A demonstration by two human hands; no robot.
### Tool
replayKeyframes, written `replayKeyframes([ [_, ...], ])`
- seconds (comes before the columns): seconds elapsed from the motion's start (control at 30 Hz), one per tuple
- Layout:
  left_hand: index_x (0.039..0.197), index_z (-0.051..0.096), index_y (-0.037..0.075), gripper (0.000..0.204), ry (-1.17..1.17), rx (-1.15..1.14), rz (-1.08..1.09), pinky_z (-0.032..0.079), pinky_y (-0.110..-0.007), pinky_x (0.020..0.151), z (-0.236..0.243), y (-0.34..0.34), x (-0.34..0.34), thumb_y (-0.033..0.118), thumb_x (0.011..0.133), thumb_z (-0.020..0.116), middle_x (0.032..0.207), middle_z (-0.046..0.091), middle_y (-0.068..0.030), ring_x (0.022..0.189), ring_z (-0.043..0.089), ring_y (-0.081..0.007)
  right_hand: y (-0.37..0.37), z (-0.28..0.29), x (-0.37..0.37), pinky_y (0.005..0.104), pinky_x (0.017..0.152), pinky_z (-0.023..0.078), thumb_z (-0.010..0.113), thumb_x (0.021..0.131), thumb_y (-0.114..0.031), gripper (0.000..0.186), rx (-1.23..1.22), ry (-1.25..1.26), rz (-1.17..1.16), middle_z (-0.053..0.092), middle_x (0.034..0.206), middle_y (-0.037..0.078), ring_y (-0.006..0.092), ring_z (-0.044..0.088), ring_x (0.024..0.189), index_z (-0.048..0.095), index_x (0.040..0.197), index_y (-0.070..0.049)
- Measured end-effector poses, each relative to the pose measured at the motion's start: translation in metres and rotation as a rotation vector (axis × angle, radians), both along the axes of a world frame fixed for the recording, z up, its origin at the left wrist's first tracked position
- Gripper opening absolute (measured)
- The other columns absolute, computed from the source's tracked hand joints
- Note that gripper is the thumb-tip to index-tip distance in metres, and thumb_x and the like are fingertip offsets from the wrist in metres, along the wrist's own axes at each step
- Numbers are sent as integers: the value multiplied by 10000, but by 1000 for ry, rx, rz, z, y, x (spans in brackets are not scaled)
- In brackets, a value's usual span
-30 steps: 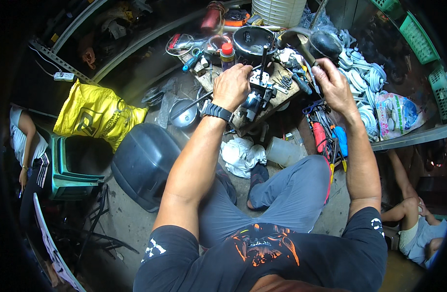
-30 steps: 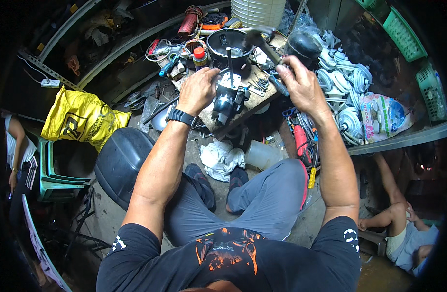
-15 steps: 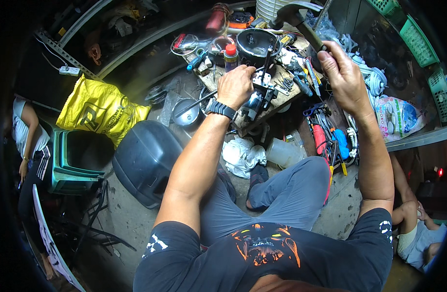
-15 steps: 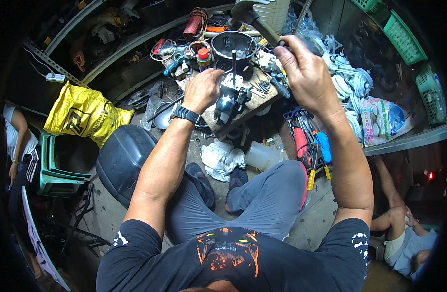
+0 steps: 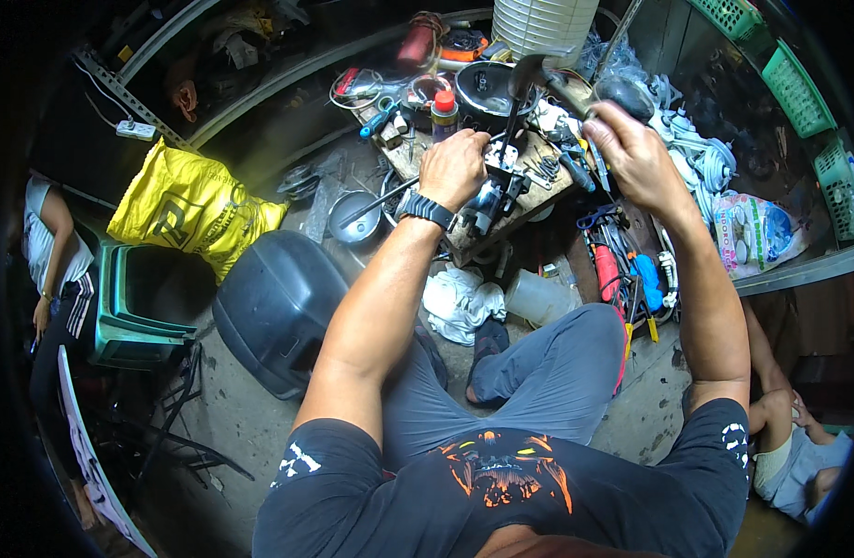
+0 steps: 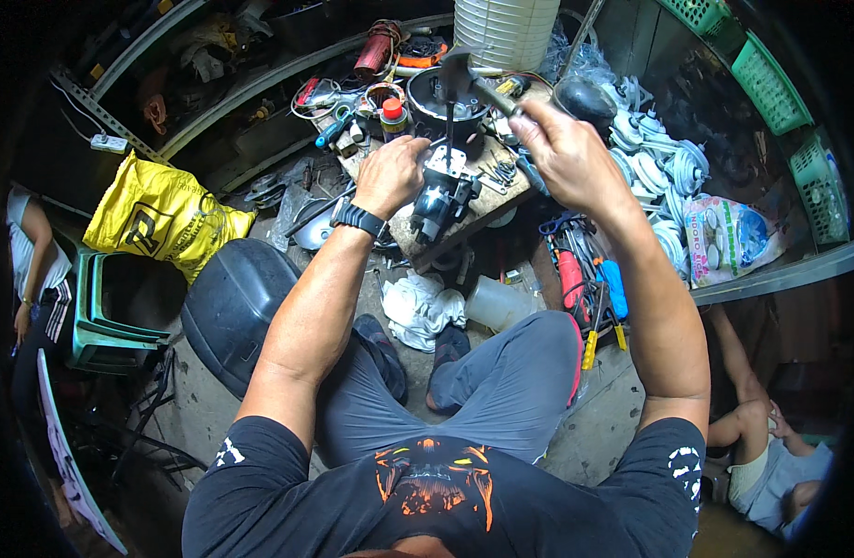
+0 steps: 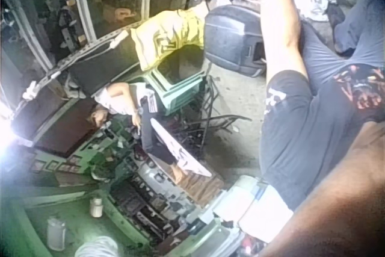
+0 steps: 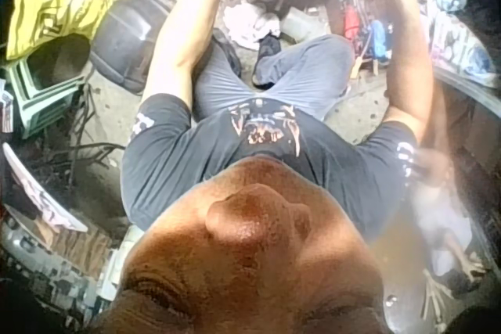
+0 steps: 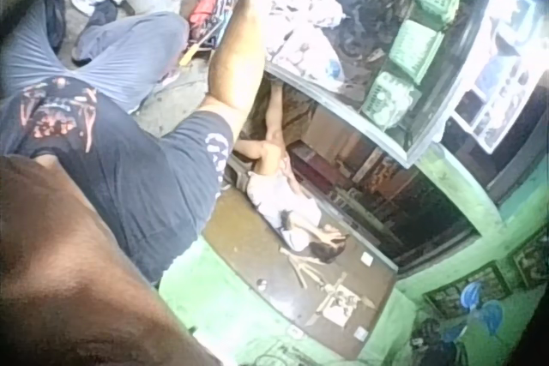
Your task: The person repairs a starter motor on a workbench by using a hammer and a punch to tap parts into place, applying spray from a can, and turning the assembly over to work on different sides.
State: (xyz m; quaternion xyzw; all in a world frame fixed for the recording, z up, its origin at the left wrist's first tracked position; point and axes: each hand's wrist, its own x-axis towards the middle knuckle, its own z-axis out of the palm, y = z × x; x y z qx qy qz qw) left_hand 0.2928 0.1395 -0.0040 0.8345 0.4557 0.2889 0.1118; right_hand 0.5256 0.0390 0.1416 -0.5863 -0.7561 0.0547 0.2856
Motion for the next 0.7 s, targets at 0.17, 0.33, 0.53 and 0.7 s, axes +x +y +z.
replayKeyframes([
  [0.17,999,696,88,204,-60,89,16,565,-510,777,-5,0,-3,139,904,523,970,695,-139,911,693,-380,1,20,-3,384,684,502,584,1055,-294,314,-100,191,-71,691,812,141,244,640,707,649,1231,-42],
  [0.33,996,698,85,200,-82,100,-2,563,-516,772,-7,2,-1,140,904,529,952,694,-150,905,695,-381,0,8,-13,417,676,494,580,1062,-275,273,151,184,-52,665,795,180,260,654,707,642,1225,-64],
  [0.53,976,700,88,203,-69,78,15,561,-506,783,-9,-2,-1,155,914,518,953,696,-149,915,694,-375,6,19,4,400,736,523,572,1058,-309,339,-67,155,-33,714,913,176,283,691,796,646,1239,-32],
  [0.7,967,696,92,200,-71,79,9,559,-517,784,-8,3,0,157,916,515,952,696,-151,928,692,-381,1,13,-6,412,748,522,581,1059,-299,316,69,117,-59,686,893,210,308,697,824,641,1243,-49],
])
